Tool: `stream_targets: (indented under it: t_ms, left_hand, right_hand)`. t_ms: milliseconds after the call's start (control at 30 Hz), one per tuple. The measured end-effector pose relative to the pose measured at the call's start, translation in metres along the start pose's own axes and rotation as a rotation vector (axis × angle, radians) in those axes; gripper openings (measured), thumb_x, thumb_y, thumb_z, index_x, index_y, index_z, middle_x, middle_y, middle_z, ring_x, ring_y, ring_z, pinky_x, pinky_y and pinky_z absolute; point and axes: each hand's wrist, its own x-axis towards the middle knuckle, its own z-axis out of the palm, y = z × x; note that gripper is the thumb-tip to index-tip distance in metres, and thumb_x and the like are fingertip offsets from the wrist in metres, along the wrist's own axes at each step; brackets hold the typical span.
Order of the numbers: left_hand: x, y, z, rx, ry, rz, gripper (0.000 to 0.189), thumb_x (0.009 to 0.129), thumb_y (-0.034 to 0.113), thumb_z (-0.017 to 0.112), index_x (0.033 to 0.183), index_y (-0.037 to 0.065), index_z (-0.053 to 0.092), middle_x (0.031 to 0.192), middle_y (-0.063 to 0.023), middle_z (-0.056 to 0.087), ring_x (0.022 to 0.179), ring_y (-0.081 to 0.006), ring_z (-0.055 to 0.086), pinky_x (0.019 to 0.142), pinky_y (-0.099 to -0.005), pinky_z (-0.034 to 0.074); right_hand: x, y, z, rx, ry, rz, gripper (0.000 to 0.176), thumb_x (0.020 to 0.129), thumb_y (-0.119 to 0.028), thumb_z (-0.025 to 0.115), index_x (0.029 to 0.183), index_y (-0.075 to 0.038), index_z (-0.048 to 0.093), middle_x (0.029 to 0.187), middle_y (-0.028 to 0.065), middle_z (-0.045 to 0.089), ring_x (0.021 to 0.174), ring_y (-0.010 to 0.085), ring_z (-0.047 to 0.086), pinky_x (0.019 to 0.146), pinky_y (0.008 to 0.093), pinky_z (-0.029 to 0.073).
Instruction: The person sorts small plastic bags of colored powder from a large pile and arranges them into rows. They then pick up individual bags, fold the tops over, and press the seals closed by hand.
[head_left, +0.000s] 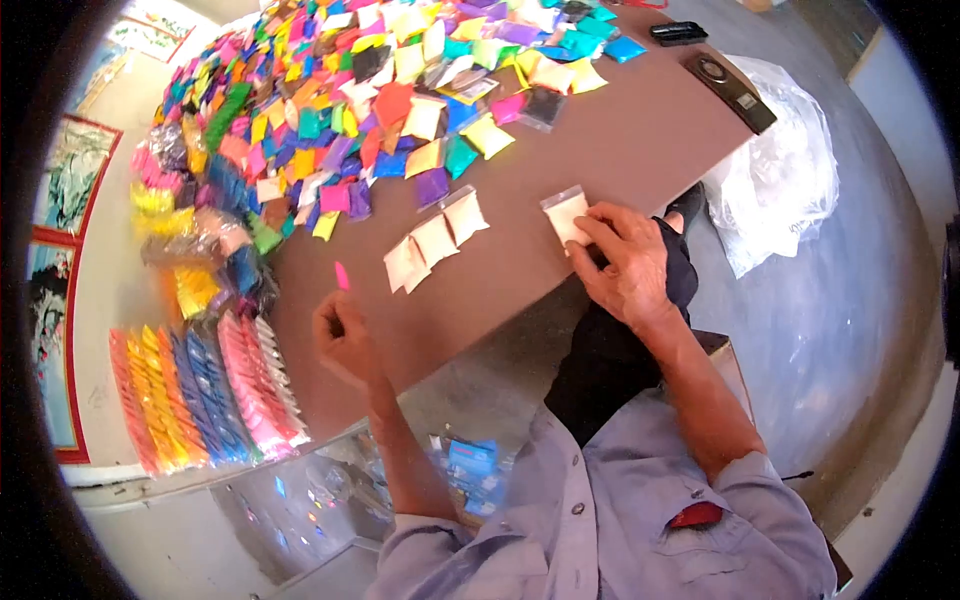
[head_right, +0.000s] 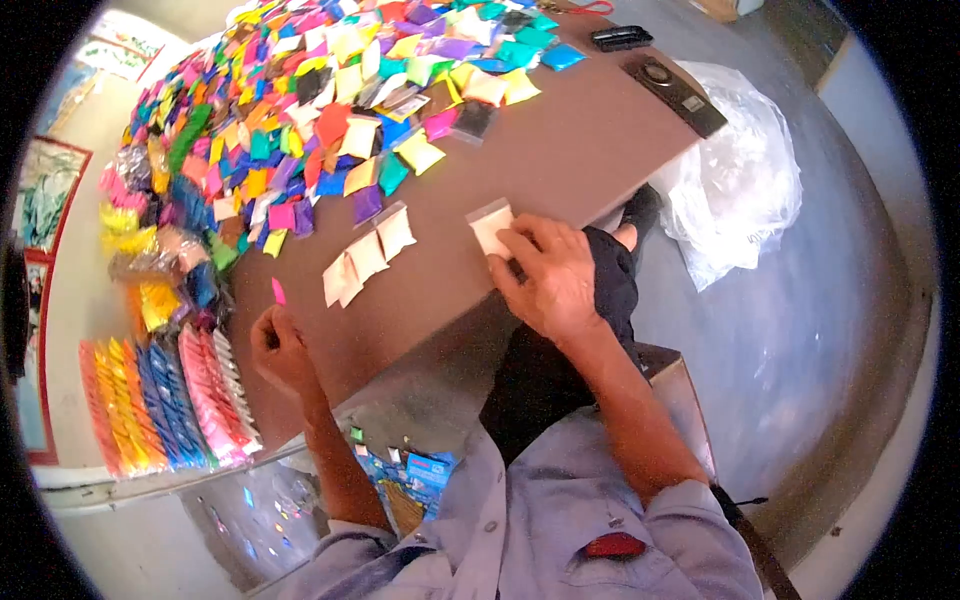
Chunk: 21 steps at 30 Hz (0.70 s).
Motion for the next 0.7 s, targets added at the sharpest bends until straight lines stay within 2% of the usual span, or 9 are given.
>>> stream_targets:
  t_ms: [33,133,200,300,467,500,533,600,700]
  left_hand:
    - [0.009,-0.008,-0.005,0.002,0.014,-0.009,0.012,0.099,0.012,0.068,0.098,0.001,0.072,0.083,-0.0003,0.066,0.071,-0.0079,0.057,0.063,-0.0253,0.047]
    - [0.032,-0.041,-0.013,0.063,0.015,-0.087,0.013,0.099,0.013,0.068,0.099,0.001,0.072,0.080,-0.0003,0.066,0.070,-0.0082,0.058,0.064,-0.0262,0.048]
    - [0.039,-0.068,-0.011,0.206,0.029,0.119,0.014,0.098,0.014,0.070,0.098,0.001,0.073,0.078,0.0001,0.066,0.070,-0.0085,0.058,0.065,-0.0268,0.049]
    - [0.033,-0.076,-0.007,0.175,0.020,0.004,0.015,0.096,0.016,0.071,0.096,0.001,0.073,0.077,0.0000,0.067,0.069,-0.0088,0.058,0.065,-0.0270,0.050]
    - [0.034,-0.074,-0.012,0.181,0.005,-0.050,0.017,0.097,0.018,0.072,0.097,0.001,0.073,0.077,0.0000,0.066,0.069,-0.0081,0.059,0.065,-0.0265,0.050]
    - [0.035,-0.076,-0.012,0.148,0.015,-0.038,0.017,0.097,0.018,0.072,0.097,0.001,0.074,0.076,0.0003,0.066,0.069,-0.0077,0.058,0.063,-0.0261,0.049]
    - [0.036,-0.078,-0.013,0.150,0.022,-0.046,0.017,0.097,0.018,0.072,0.097,0.001,0.074,0.076,0.0003,0.066,0.069,-0.0077,0.058,0.063,-0.0261,0.049]
    - [0.037,-0.079,-0.015,0.053,-0.044,-0.191,0.018,0.097,0.018,0.072,0.096,0.000,0.073,0.075,0.0009,0.065,0.067,-0.0067,0.056,0.060,-0.0249,0.046]
    - [0.037,-0.072,-0.011,0.011,-0.017,-0.184,0.018,0.097,0.018,0.073,0.095,0.000,0.073,0.075,0.0010,0.064,0.065,-0.0063,0.055,0.058,-0.0243,0.044]
  right_hand:
    - [-0.002,0.002,0.003,-0.020,-0.006,-0.017,0.032,0.075,-0.021,0.084,0.103,-0.009,0.075,0.112,0.0088,0.068,0.102,0.0299,0.066,0.088,0.0442,0.049]
    - [0.003,-0.004,0.000,-0.045,-0.065,-0.029,0.034,0.075,-0.023,0.084,0.105,-0.009,0.075,0.112,0.0081,0.068,0.102,0.0296,0.066,0.088,0.0436,0.049]
    - [0.007,-0.009,0.000,-0.060,-0.084,-0.047,0.036,0.075,-0.024,0.085,0.106,-0.009,0.075,0.112,0.0078,0.069,0.102,0.0292,0.066,0.088,0.0432,0.049]
    - [0.008,-0.014,-0.001,-0.125,-0.138,-0.027,0.034,0.076,-0.023,0.084,0.105,-0.008,0.075,0.113,0.0078,0.069,0.104,0.0290,0.066,0.090,0.0423,0.049]
    - [0.005,-0.009,0.008,-0.031,-0.041,-0.002,0.033,0.074,-0.010,0.083,0.106,-0.006,0.075,0.113,0.0104,0.070,0.100,0.0317,0.068,0.087,0.0413,0.052]
    - [0.006,-0.013,0.010,0.098,-0.036,0.130,0.031,0.076,-0.005,0.082,0.106,-0.004,0.074,0.113,0.0133,0.070,0.098,0.0308,0.069,0.084,0.0387,0.055]
    - [0.009,-0.016,0.011,0.100,-0.044,0.124,0.031,0.076,-0.005,0.082,0.106,-0.004,0.074,0.113,0.0133,0.070,0.098,0.0308,0.069,0.084,0.0387,0.055]
    - [0.016,-0.025,0.012,0.317,-0.031,0.326,0.029,0.077,-0.003,0.081,0.105,-0.002,0.073,0.114,0.0155,0.070,0.100,0.0285,0.069,0.084,0.0354,0.055]
    - [0.029,-0.053,0.026,0.321,-0.048,0.116,0.030,0.077,-0.003,0.082,0.105,-0.002,0.073,0.113,0.0152,0.069,0.102,0.0278,0.069,0.087,0.0356,0.055]
